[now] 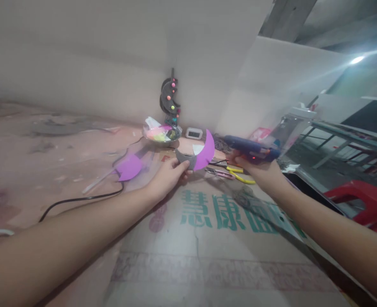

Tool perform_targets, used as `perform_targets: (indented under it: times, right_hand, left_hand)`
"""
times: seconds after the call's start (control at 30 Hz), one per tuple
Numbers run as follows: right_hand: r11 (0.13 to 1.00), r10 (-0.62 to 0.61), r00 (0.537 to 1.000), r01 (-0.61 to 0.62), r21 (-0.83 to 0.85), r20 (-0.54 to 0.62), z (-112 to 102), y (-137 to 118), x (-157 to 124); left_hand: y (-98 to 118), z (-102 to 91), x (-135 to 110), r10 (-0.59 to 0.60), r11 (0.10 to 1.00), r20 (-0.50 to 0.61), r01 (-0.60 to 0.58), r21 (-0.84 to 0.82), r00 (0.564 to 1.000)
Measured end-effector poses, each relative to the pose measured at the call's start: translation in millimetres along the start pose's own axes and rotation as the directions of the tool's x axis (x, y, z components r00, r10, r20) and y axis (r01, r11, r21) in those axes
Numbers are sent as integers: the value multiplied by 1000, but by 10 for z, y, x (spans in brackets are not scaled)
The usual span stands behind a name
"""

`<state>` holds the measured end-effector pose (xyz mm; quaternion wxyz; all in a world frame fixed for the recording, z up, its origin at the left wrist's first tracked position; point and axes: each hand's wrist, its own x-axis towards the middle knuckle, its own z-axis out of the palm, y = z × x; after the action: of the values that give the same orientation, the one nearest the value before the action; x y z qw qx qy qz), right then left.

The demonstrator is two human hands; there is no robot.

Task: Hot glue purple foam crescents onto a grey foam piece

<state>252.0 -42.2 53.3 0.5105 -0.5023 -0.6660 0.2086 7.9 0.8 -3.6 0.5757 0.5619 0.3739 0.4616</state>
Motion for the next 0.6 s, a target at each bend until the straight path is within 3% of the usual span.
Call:
perform_targets:
  times: [0.1, 0.23, 0.47, 0.6]
  right_hand:
    - [991, -11, 998, 19, -135, 62, 33, 1, -179]
    - [962, -39, 997, 53, -268, 60, 98, 80, -319]
    - [970, -29, 976, 80, -231, 216, 161, 147, -401]
    - [967, -21, 981, 68, -247, 191, 209, 94, -423]
  left_hand:
    - [4, -11, -14, 21, 997, 11, -22, 75, 1000]
    - [19, -18, -30, 55, 980, 5, -55, 193, 998]
    - [0, -29, -12, 77, 967, 39, -84, 241, 996]
    - [45, -17, -40, 51, 972, 17, -54, 229, 999]
